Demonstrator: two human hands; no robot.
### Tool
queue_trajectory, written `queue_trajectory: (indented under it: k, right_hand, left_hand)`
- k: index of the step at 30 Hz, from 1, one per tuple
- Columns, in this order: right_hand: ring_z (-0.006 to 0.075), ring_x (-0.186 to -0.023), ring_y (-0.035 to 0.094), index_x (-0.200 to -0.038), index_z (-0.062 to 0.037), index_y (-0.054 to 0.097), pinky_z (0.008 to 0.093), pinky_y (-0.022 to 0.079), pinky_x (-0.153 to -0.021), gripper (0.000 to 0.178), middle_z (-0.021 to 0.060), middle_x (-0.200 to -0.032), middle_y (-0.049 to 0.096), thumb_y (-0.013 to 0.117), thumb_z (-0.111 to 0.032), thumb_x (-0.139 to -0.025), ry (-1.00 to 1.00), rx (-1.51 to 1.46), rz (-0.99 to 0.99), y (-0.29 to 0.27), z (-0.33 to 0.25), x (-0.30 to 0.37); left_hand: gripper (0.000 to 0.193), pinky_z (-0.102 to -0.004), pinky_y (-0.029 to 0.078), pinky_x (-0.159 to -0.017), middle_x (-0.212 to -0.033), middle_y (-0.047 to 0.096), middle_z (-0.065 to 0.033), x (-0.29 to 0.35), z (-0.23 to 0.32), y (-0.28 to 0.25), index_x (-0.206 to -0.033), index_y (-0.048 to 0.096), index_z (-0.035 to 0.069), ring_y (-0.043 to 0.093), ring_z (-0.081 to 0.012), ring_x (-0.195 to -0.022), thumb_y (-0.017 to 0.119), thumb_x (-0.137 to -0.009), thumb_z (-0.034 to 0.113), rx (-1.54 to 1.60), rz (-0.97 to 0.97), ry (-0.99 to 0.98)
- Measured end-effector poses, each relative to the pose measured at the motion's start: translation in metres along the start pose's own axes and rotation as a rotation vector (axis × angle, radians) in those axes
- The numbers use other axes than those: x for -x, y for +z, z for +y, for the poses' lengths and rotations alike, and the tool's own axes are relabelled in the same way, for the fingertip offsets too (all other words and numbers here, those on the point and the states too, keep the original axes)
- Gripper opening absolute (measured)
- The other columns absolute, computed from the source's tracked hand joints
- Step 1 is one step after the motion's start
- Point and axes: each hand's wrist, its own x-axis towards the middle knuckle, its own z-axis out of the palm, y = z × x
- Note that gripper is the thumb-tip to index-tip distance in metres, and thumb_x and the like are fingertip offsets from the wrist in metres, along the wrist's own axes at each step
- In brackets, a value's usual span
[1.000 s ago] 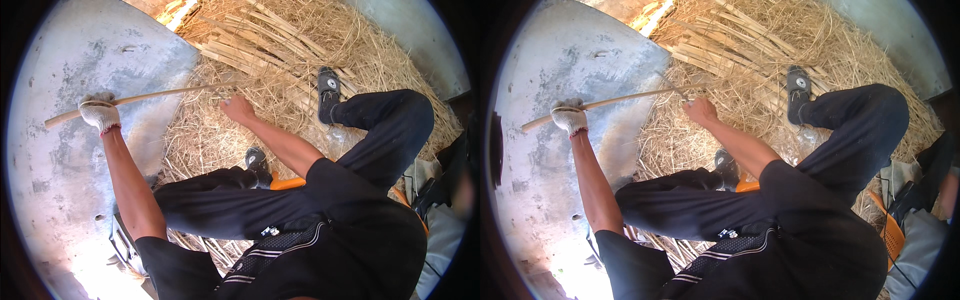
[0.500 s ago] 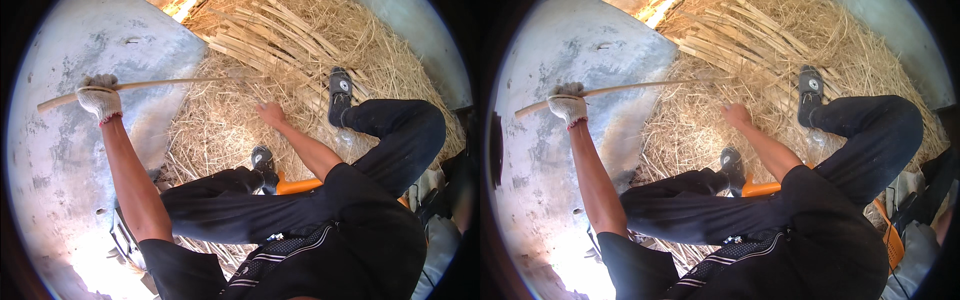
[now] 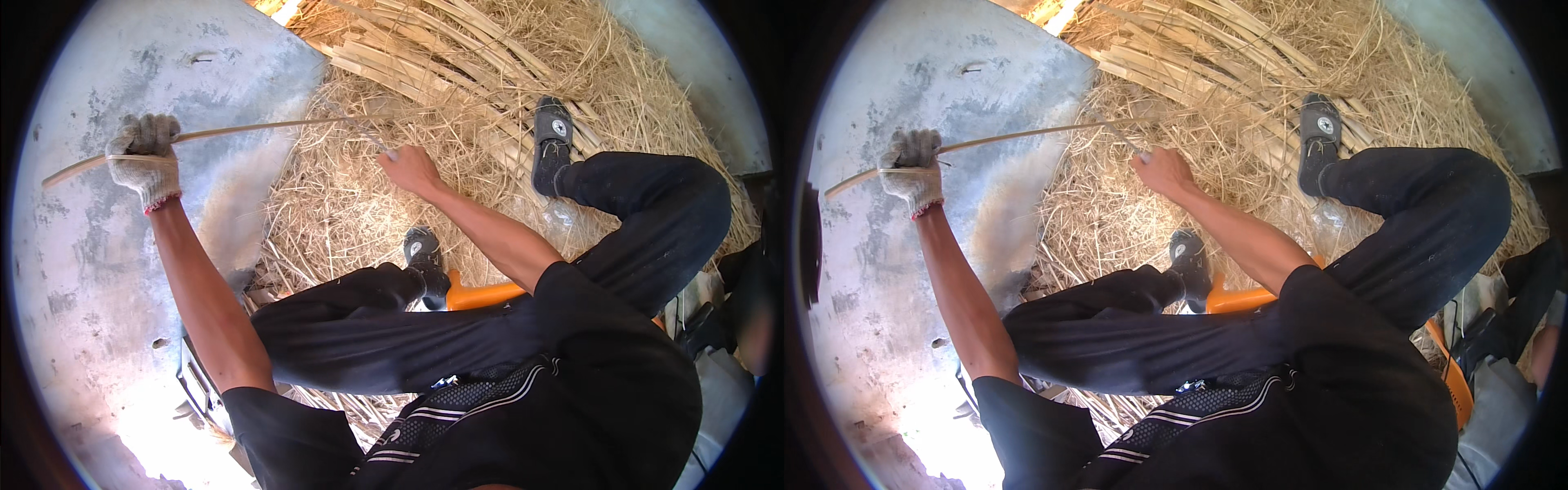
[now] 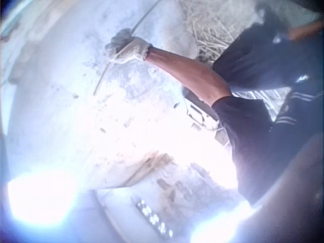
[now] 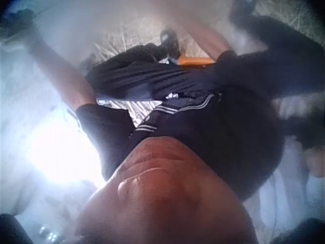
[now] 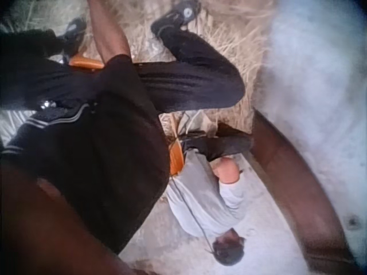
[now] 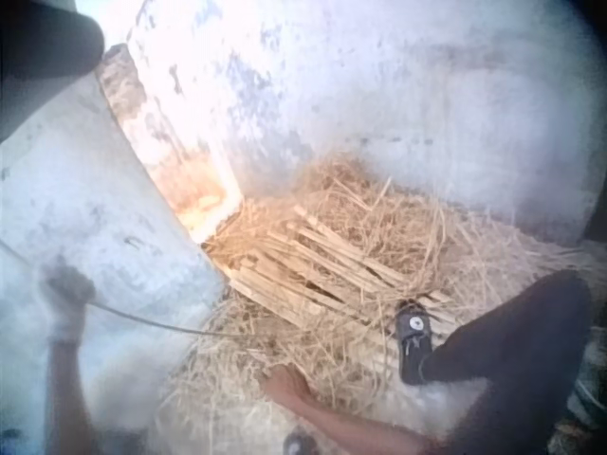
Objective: The person sits on a straw-covered floor and uses a green-handled knife to shave the surface of a long bamboo pole. They hold the pole with a gloved left hand and repeatedly scrape the blade along its length to remove the outer layer, producing wood shavings.
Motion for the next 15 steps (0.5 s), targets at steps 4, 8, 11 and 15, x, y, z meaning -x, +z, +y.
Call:
queue_trajectory:
  k: [4, 8, 11, 15]
  right_hand:
    - [0.0118, -0.039, 0.035, -0.06, -0.0061, 0.056, 0.0336, 0.03, -0.037, 0.042, -0.0014, -0.048, 0.043, 0.055, -0.037, -0.089, -0.229, 0.08, 0.087, 0.016, -0.028, 0.011]
    - [0.0162, -0.042, 0.041, -0.063, -0.0062, 0.058, 0.0349, 0.037, -0.041, 0.041, 0.0005, -0.053, 0.048, 0.056, -0.039, -0.088, -0.028, 0.146, 0.076, 0.026, 0.03, -0.007]
    - [0.015, -0.04, 0.039, -0.062, -0.0057, 0.057, 0.0351, 0.035, -0.039, 0.042, -0.0003, -0.051, 0.048, 0.055, -0.038, -0.089, 0.117, 0.133, 0.041, 0.006, 0.022, -0.008]
    - [0.0112, -0.039, 0.034, -0.057, -0.0078, 0.053, 0.0346, 0.033, -0.036, 0.044, -0.0025, -0.05, 0.045, 0.052, -0.038, -0.09, -0.024, 0.121, -0.021, -0.002, -0.024, -0.003]
  left_hand:
    - [0.031, -0.0338, 0.025, -0.057, -0.05, 0.019, 0.0022, 0.009, 0.013, 0.006, -0.055, 0.028, 0.017, 0.018, -0.0149, -0.045, 0.054, -0.072, 0.018, -0.019, 0.0, 0.0]
    - [0.031, -0.0338, 0.025, -0.056, -0.05, 0.018, 0.0016, 0.026, 0.014, 0.047, -0.055, 0.027, 0.018, 0.017, -0.0151, -0.045, 0.055, -0.069, 0.018, -0.096, 0.313, 0.046]
    - [0.031, -0.0341, 0.025, -0.055, -0.05, 0.018, 0.0016, 0.016, 0.01, 0.007, -0.055, 0.026, 0.017, 0.016, -0.015, -0.045, 0.055, -0.066, 0.017, -0.024, 0.016, -0.001]
    - [0.03, -0.0344, 0.024, -0.053, -0.05, 0.016, 0.0024, 0.014, 0.015, -0.019, -0.055, 0.024, 0.017, 0.014, -0.0149, -0.046, 0.053, -0.064, 0.015, 0.016, 0.012, -0.004]
